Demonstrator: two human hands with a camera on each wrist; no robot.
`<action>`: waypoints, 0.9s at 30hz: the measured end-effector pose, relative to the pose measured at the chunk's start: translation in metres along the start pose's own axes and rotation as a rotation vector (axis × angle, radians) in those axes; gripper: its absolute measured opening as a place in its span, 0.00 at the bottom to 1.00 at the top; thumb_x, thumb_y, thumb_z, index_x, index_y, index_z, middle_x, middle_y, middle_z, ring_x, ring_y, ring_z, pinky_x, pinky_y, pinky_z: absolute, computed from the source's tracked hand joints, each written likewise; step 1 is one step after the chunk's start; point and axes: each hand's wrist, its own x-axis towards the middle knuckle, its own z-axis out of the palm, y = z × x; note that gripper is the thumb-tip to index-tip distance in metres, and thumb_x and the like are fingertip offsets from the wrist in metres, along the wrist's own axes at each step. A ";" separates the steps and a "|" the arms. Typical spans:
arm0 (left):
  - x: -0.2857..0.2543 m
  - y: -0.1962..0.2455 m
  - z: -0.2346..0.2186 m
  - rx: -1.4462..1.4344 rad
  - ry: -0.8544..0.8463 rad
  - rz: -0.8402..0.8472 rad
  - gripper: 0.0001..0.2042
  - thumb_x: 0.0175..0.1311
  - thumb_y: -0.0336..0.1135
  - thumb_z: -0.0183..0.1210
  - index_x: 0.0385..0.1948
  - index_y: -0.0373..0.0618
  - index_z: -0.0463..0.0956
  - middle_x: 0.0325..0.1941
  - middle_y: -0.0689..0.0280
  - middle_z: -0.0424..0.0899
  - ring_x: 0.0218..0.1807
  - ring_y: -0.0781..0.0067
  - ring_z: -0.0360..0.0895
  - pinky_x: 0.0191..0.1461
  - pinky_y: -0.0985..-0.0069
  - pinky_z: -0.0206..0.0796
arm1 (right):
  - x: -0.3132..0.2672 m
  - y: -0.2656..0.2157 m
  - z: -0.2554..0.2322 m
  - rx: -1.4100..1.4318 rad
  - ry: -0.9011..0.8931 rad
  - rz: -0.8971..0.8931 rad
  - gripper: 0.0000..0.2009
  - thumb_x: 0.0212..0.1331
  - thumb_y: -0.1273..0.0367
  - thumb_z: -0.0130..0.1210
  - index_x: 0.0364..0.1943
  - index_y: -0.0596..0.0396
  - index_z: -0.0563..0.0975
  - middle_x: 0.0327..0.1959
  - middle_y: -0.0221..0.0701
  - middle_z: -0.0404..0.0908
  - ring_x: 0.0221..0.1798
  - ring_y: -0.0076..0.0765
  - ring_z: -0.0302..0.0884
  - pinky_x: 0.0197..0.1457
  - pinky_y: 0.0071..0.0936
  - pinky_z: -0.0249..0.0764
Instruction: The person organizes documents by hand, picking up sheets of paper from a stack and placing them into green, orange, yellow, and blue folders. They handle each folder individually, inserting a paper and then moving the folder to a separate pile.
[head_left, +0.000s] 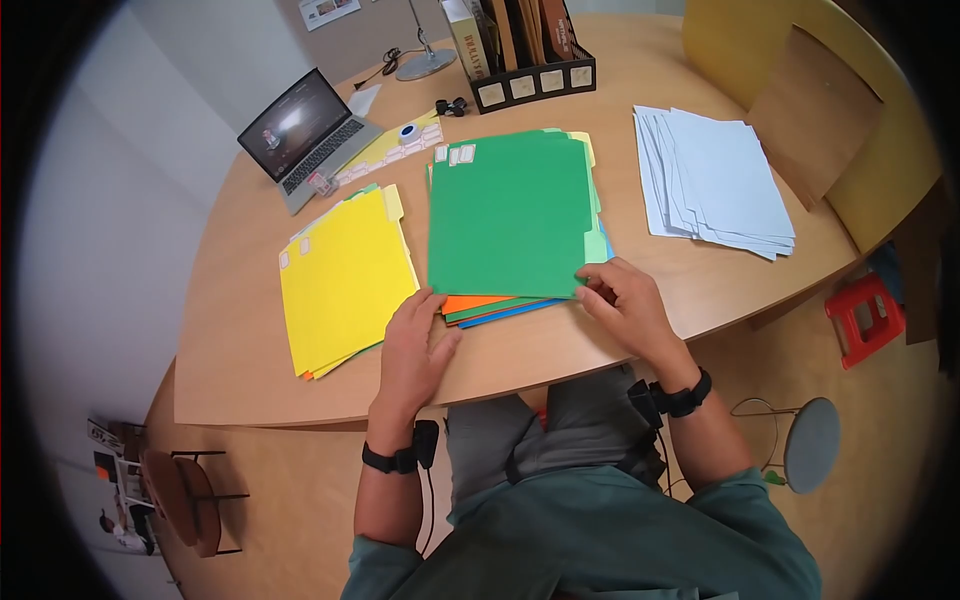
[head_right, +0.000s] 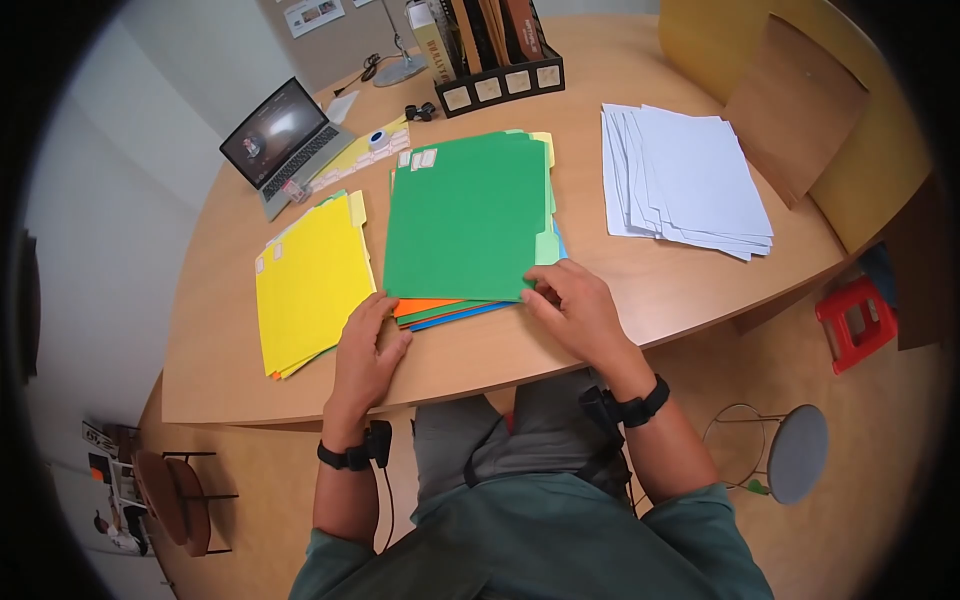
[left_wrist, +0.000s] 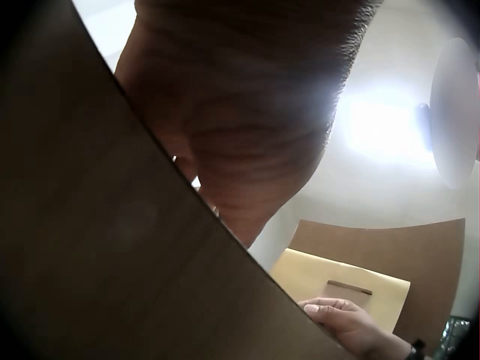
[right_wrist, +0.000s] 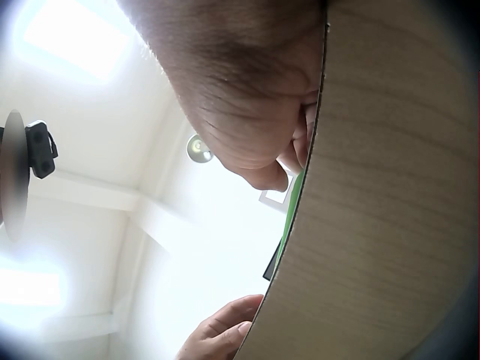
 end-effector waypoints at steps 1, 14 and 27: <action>0.000 -0.001 0.002 0.005 0.014 -0.008 0.25 0.67 0.34 0.72 0.65 0.39 0.80 0.74 0.46 0.80 0.75 0.41 0.75 0.80 0.55 0.66 | 0.000 -0.001 0.000 -0.001 -0.001 0.001 0.13 0.70 0.64 0.69 0.51 0.58 0.86 0.37 0.38 0.86 0.37 0.40 0.88 0.44 0.36 0.83; -0.003 -0.006 0.014 0.025 0.076 -0.028 0.21 0.71 0.32 0.69 0.64 0.39 0.81 0.73 0.47 0.81 0.74 0.42 0.77 0.79 0.55 0.68 | 0.000 0.001 -0.001 -0.011 0.004 -0.026 0.13 0.69 0.65 0.69 0.51 0.58 0.86 0.37 0.38 0.86 0.37 0.41 0.88 0.44 0.36 0.83; -0.006 -0.006 0.016 0.057 0.098 0.008 0.22 0.72 0.34 0.68 0.65 0.40 0.80 0.73 0.47 0.81 0.73 0.41 0.77 0.78 0.54 0.68 | -0.001 0.002 0.001 0.002 0.017 -0.028 0.13 0.69 0.64 0.69 0.50 0.59 0.87 0.37 0.38 0.86 0.38 0.40 0.87 0.44 0.37 0.83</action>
